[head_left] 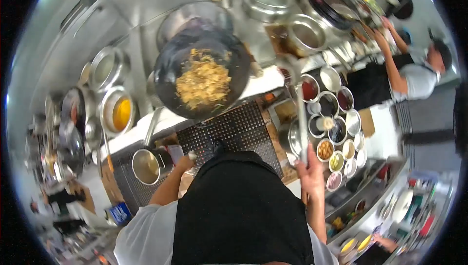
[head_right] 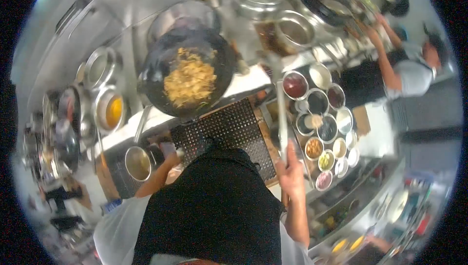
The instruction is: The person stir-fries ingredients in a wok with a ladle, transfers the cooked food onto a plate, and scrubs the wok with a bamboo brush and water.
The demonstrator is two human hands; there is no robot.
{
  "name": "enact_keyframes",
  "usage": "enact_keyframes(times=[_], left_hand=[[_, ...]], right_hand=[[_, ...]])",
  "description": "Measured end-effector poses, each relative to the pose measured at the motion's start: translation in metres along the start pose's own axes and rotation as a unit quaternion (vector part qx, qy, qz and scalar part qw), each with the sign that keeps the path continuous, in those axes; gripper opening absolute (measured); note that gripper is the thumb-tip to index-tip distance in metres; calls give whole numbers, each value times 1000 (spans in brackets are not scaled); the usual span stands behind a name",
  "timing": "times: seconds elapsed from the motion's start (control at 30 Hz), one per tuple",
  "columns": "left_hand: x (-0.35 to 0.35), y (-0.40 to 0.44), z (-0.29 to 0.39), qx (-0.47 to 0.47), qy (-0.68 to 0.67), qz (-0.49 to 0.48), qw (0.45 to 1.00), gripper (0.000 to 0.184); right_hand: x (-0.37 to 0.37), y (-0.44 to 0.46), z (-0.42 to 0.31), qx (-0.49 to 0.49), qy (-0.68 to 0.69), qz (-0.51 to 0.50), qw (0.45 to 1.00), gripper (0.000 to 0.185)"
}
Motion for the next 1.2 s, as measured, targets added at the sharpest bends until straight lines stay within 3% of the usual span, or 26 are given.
enact_keyframes(times=[0.03, 0.07, 0.13, 0.17, 0.2, 0.23, 0.27, 0.3, 0.33, 0.37, 0.4, 0.43, 0.47, 0.53, 0.63, 0.67, 0.73, 0.77, 0.8, 0.87, 0.93, 1.0, 1.03, 1.07, 1.13, 1.2], left_hand=[[36, 32, -42, -51, 0, -49, 997, 48], [31, 21, -45, -60, -15, -46, 997, 48], [5, -13, -40, -103, -146, 73, 981, 50], [39, 5, -87, -35, 3, -9, 999, 53], [31, -8, -78, -39, -9, -9, 999, 53], [8, -33, -65, -120, -34, -20, 992, 51], [-11, -53, -52, -200, -59, -33, 977, 51], [59, -35, -119, -48, 12, -35, 998, 55], [62, -51, -114, -54, 6, -39, 998, 55], [53, -81, -98, -79, -12, 119, 990, 51], [46, -98, -87, -101, -29, 277, 955, 47], [128, -72, -154, -162, -268, 112, 943, 41], [144, -88, -164, -163, -272, 115, 941, 41], [148, -109, -153, -115, -353, 46, 927, 47], [149, -142, -110, -210, -252, -5, 945, 38], [172, -141, -111, -254, -399, 112, 874, 35], [150, -161, -72, -177, -188, 58, 964, 35], [172, -167, -70, -267, -324, 113, 901, 36], [130, -191, -27, -262, -188, 58, 945, 39], [57, -224, 58, -273, -223, 57, 934, 43], [166, -205, 4, -308, -257, 103, 910, 44], [217, -217, -1, -340, -334, 133, 869, 45], [245, -225, -8, -320, -330, 139, 877, 46], [256, -230, -9, -297, -327, 150, 884, 46], [223, -274, 44, -315, -322, 198, 871, 49], [234, -296, 47, -324, -349, 89, 875, 51]], right_hand=[[11, 16, -18, -42, -56, -55, 996, 69], [15, 45, -87, 245, 135, -208, 937, 67], [54, 101, -103, 173, 70, -327, 927, 69], [84, 114, -92, 172, 61, -334, 925, 69], [119, 128, -73, 55, -2, -266, 962, 68], [142, 137, -67, -65, -60, -194, 977, 67], [151, 140, -71, -68, -64, -203, 975, 67], [159, 140, -74, -50, -29, -173, 983, 68], [165, 139, -75, -29, 6, -142, 989, 68], [160, 136, -89, 46, -23, -193, 980, 70], [161, 128, -85, 45, -24, -198, 979, 70], [161, 115, -76, 23, -52, -250, 966, 71], [160, 109, -71, 0, -79, -299, 951, 73], [159, 123, -65, -17, -69, -329, 942, 72], [178, 182, -41, -127, 10, -235, 964, 68], [176, 198, -51, -51, 12, -265, 963, 69], [191, 212, -31, -72, 90, -200, 973, 73], [180, 208, -49, -52, 28, -214, 975, 73], [180, 199, -42, -52, 36, -214, 975, 73], [181, 179, -25, -100, -69, -254, 960, 76], [162, 152, -21, -138, -13, -294, 946, 75], [169, 166, 0, -214, 51, -319, 922, 74], [172, 176, -11, -150, -1, -342, 928, 74], [173, 189, -27, -91, -54, -360, 927, 74], [173, 202, -35, -152, -9, -289, 945, 72], [149, 197, -55, -112, 48, -274, 954, 73]])
Point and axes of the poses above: each hand's wrist, its own y-axis towards the middle knuckle, its own x-axis out of the palm, z = x × y, the point moved 1 cm from there along y, towards the middle knuckle, and after that the axes turned 3 degrees about x, right-handed, at the moved point
